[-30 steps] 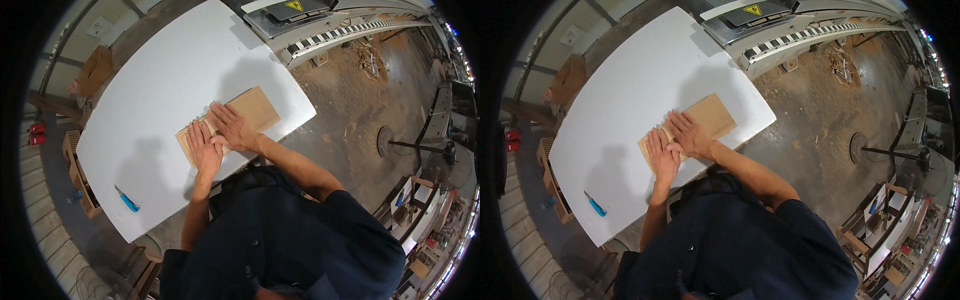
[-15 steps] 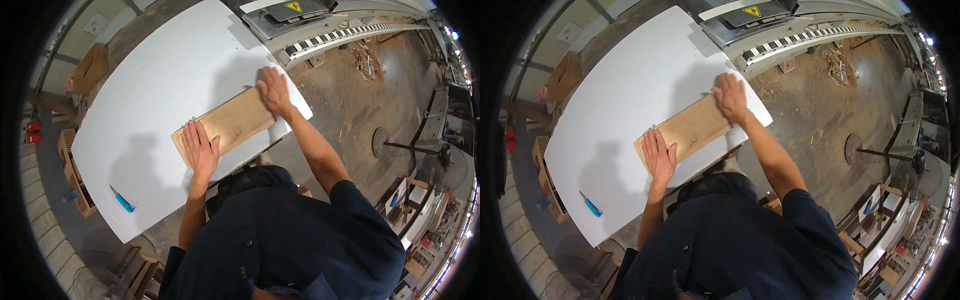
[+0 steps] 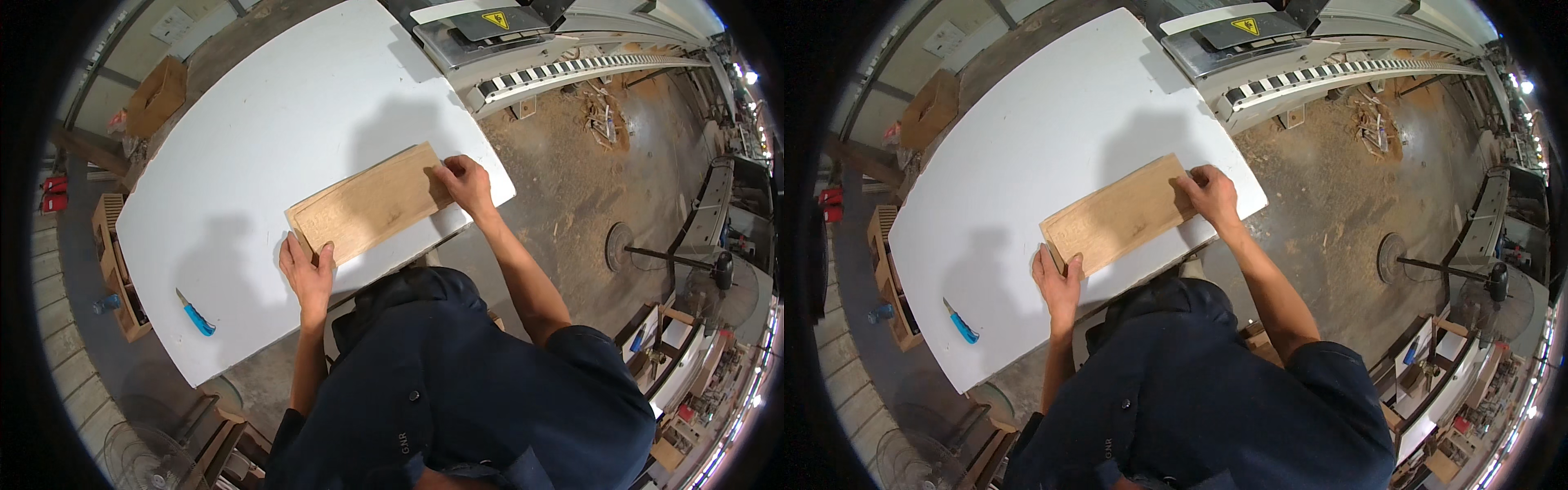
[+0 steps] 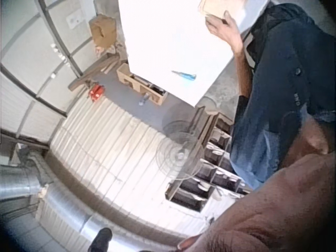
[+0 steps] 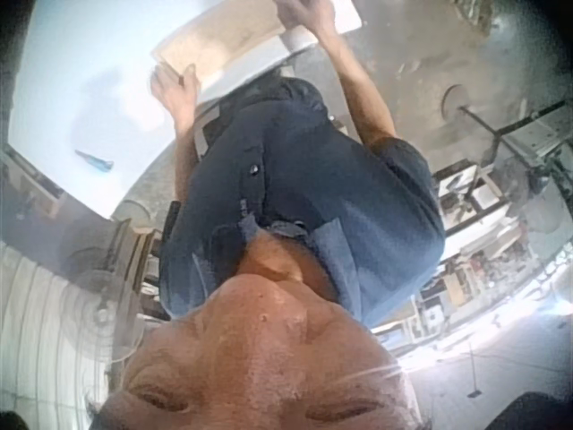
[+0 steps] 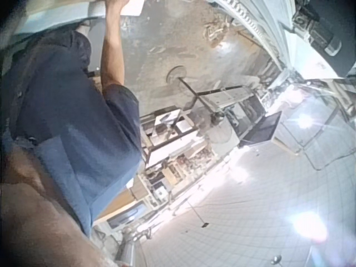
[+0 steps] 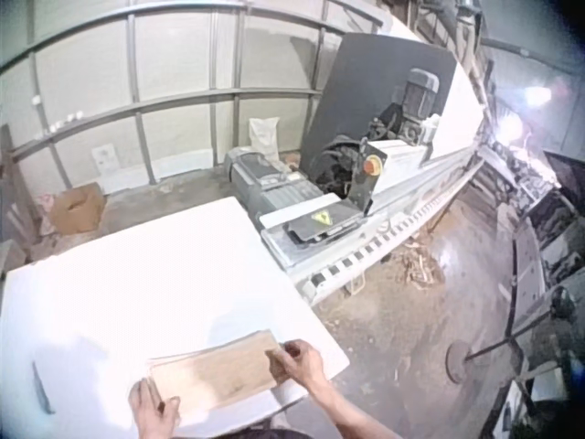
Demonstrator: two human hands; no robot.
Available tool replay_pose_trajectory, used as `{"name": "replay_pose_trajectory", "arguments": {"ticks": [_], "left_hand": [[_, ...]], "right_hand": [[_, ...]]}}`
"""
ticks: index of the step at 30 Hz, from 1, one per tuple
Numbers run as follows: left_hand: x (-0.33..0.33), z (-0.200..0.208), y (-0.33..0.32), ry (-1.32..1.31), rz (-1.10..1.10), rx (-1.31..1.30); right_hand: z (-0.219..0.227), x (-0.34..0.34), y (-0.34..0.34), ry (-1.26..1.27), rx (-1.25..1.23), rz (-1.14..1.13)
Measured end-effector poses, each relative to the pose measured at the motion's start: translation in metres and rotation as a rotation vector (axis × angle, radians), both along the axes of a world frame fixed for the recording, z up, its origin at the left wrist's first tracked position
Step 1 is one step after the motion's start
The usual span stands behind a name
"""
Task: The person uses a wrench to tighten a bolt on a woodworking machine and then picks up wooden planks from a table to place them onto a large stack of planks.
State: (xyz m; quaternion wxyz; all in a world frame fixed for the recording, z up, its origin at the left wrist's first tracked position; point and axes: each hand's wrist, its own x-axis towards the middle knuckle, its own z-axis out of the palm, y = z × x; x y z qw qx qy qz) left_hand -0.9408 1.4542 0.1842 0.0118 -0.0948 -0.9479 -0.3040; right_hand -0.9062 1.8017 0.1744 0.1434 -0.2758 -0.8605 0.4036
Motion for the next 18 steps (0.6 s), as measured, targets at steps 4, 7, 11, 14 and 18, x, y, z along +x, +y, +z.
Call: {"name": "replay_pose_trajectory", "arguments": {"ticks": [4, 7, 11, 14, 18], "left_hand": [[-0.001, -0.002, -0.004, -0.106, -0.018, 0.068], [-0.001, -0.007, -0.003, -0.108, 0.003, 0.131], [-0.001, -0.01, -0.003, -0.118, 0.018, 0.166], [0.0, -0.008, -0.003, -0.158, 0.041, 0.171], [-0.001, -0.005, -0.003, -0.178, 0.046, 0.19]], "right_hand": [[-0.004, -0.018, 0.0, -0.075, -0.196, -0.043], [-0.009, -0.023, 0.014, -0.076, -0.095, 0.049], [-0.025, -0.022, 0.028, -0.107, -0.4, 0.05], [-0.019, -0.022, 0.019, -0.03, -0.506, 0.021], [-0.012, -0.025, 0.018, -0.061, -0.318, 0.076]]}}
